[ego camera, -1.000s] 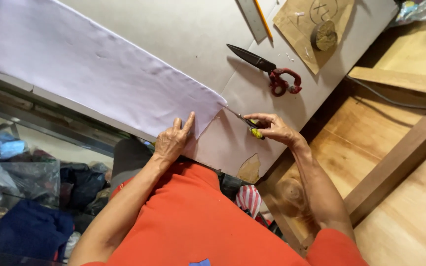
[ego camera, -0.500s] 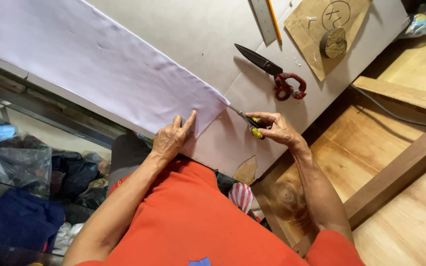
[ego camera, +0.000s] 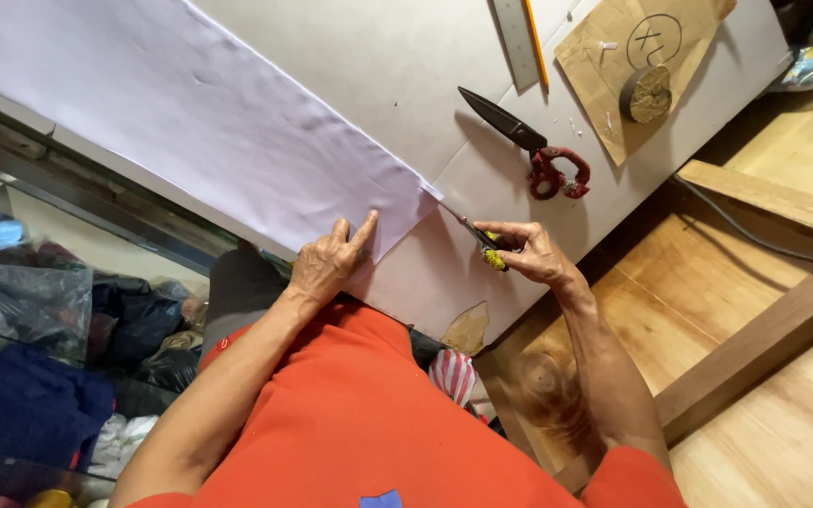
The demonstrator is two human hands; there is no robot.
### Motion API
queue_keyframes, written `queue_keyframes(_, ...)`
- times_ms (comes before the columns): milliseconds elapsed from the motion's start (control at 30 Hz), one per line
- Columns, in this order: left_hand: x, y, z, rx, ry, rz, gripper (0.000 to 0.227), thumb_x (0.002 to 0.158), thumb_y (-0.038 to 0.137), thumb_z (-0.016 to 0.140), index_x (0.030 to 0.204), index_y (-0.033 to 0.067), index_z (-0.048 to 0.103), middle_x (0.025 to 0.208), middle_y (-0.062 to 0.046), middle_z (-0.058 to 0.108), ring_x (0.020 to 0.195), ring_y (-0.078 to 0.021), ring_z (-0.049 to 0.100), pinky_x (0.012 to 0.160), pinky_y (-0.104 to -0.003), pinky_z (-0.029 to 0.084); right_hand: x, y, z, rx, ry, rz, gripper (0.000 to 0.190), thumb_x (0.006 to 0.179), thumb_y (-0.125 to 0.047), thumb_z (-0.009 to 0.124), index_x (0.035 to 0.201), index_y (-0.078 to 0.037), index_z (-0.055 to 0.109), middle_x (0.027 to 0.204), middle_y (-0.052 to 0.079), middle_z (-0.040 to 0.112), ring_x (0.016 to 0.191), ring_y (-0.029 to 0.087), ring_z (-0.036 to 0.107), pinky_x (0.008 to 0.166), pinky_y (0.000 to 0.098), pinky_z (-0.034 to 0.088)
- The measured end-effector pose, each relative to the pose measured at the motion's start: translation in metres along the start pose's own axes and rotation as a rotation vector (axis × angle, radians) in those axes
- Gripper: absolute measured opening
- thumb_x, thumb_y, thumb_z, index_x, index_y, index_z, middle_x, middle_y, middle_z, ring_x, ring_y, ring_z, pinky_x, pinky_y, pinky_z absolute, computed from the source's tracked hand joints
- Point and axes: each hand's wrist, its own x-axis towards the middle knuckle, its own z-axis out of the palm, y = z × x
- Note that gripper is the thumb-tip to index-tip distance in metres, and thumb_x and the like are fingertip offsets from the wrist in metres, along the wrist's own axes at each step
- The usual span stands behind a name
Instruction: The person measures and marks a piece of light purple fabric using a ruler and pencil. They then use shears to cut the fabric along the marked lines. The person repeats the measuring and cutting process to create additional fabric pieces.
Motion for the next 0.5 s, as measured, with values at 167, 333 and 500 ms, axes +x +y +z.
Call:
queue_keyframes(167, 0.000, -0.001, 0.001, -0.004, -0.001, 0.006, 0.068, 0.091, 0.039, 0.065, 0.155, 0.0278, 0.044, 0.089, -0.004, 0.047, 0.051, -0.0292, 0.065, 0.047, -0.047, 0.059, 0.002, 0.007, -0.002, 0.003, 0.000, -0.010, 0.054, 0.083, -0.003, 0.080, 0.135, -0.007, 0.068, 0.076, 0.017, 0.075, 0.066, 0.016, 0.068, 0.058, 0.0299, 0.060)
queue_keyframes(333, -0.003, -0.004, 0.010, -0.004, -0.006, 0.005, 0.071, 0.088, 0.040, 0.066, 0.155, 0.0279, 0.045, 0.090, -0.004, 0.047, 0.052, -0.0288, 0.066, 0.048, -0.046, 0.059, 0.001, -0.004, -0.001, -0.014, -0.002, 0.029, 0.054, 0.082, -0.005, 0.081, 0.134, -0.007, 0.069, 0.077, 0.015, 0.075, 0.068, 0.015, 0.067, 0.058, 0.0288, 0.059)
queue_keyframes(500, -0.006, -0.005, 0.021, -0.003, -0.010, 0.006, 0.073, 0.086, 0.039, 0.069, 0.154, 0.0275, 0.045, 0.090, -0.005, 0.048, 0.053, -0.0285, 0.067, 0.048, -0.046, 0.059, 0.005, -0.023, 0.006, -0.042, -0.005, 0.067, 0.055, 0.082, -0.008, 0.080, 0.135, -0.009, 0.068, 0.078, 0.014, 0.074, 0.068, 0.015, 0.066, 0.056, 0.0285, 0.060)
